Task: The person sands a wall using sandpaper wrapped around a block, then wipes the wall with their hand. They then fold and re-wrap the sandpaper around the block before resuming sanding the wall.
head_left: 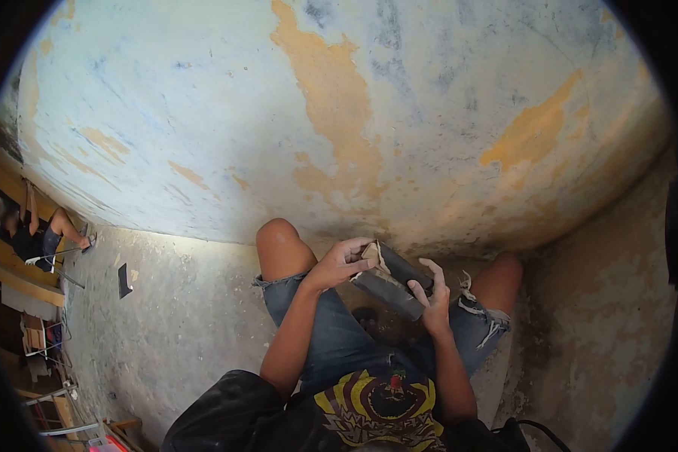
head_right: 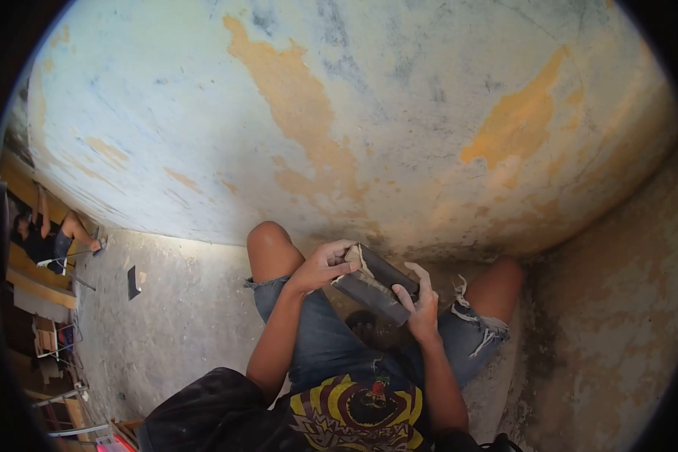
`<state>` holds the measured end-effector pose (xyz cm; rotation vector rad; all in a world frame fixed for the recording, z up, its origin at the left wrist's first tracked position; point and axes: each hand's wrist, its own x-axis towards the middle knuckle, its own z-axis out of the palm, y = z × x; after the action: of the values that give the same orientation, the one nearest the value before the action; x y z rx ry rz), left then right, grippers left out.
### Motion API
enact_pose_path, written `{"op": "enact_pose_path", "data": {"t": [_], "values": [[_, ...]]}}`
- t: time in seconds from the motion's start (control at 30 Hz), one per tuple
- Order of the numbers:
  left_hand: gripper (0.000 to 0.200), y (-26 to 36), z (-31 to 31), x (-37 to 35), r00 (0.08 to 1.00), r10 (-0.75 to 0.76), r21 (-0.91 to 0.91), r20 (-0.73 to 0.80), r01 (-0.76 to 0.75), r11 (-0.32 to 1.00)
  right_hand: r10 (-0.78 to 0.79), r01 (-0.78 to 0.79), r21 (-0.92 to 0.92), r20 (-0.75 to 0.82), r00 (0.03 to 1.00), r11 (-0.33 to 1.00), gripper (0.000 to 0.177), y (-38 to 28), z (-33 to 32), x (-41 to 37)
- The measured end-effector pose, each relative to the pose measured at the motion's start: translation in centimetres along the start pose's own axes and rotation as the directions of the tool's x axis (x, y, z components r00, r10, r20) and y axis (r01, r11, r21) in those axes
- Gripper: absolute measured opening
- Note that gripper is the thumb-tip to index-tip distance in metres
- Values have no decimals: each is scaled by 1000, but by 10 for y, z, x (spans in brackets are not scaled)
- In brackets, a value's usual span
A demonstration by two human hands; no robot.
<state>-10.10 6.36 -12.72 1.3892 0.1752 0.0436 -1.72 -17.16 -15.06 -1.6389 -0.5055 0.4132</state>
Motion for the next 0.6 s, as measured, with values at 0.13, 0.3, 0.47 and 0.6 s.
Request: {"op": "enact_pose_path", "data": {"t": [0.13,0.3,0.47,0.6], "values": [[37,-5,-8,4,999,-26,32,-26,27,999,-117,121,82,-60,991,989,34,13,7,3],[32,-8,-5,3,978,-59,109,-200,82,991,-200,201,82,-18,980,976,35,13,3,4],[36,-21,-16,6,990,-105,87,-96,113,990,-206,206,55,2,978,977,31,26,-1,6],[38,-15,-12,-6,979,-183,11,84,183,983,-329,335,133,-68,942,933,27,20,-3,5]]}}
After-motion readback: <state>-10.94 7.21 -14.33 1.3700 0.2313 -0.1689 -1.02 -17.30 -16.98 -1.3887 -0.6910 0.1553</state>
